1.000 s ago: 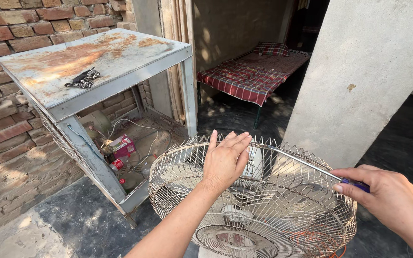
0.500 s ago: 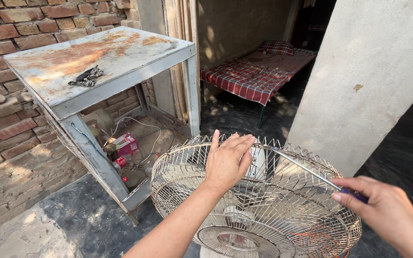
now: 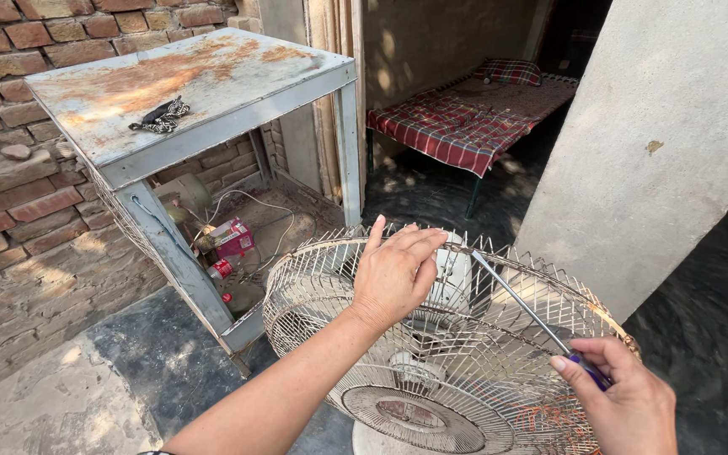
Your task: The person unplugs an orange power cord from a wall socket, coils it, and then uses a screwdriver to loosen and remove the front wire cage of a standing electric fan. The person places the removed cage on a nearby metal cabinet.
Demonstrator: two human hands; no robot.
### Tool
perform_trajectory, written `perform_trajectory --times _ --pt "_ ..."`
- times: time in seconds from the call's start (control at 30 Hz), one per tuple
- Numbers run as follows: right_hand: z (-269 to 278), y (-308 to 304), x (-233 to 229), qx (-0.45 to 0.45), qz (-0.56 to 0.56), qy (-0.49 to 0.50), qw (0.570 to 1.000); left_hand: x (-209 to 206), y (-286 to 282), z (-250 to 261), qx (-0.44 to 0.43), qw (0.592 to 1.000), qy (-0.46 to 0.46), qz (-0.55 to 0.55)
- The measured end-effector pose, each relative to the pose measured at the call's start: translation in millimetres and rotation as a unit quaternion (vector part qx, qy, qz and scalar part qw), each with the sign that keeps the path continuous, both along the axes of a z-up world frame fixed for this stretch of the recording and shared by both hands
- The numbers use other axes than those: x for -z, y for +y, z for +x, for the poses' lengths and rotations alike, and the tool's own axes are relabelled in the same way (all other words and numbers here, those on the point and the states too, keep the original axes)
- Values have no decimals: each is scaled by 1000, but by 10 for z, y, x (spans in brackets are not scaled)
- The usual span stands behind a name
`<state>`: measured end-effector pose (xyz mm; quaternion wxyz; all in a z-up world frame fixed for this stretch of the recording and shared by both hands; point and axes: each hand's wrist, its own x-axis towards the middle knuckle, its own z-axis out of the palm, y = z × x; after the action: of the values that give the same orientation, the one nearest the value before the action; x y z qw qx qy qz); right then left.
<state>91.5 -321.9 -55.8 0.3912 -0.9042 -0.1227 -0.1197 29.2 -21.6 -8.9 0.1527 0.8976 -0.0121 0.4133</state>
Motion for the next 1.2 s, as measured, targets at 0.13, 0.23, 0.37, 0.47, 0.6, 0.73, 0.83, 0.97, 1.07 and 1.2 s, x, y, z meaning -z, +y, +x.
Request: perform_trajectory --times 0.13,0.23,0.37,0.47,0.6,0.73,0.83,0.97,1.07,1.2 --pt "-97 61 68 -5 52 -27 998 18 13 3 -8 1000 -1 11" --pt "-152 97 45 -14 81 -41 996 33 32 20 -12 1000 -2 18" --pt "-271 146 4 -29 125 -14 992 76 88 35 -6 1000 -9 20" --pt "-324 182 -52 -31 111 -11 993 87 139 51 -2 1000 -18 25" --pt "-375 141 -88 -59 134 -28 989 139 139 40 7 1000 -25 12" --pt "-320 63 -190 -91 62 -22 994 100 150 75 8 999 -34 17" --pt "-313 12 -204 -82 -45 6 996 109 125 57 5 999 -31 11" --pt "-278 0 -128 -33 -96 31 994 116 115 22 3 1000 -26 1" --pt "-220 78 51 -17 -60 49 997 107 124 48 7 1000 -18 2" --pt "-460 437 807 -19 145 91 985 161 65 -6 20 1000 11 -5"
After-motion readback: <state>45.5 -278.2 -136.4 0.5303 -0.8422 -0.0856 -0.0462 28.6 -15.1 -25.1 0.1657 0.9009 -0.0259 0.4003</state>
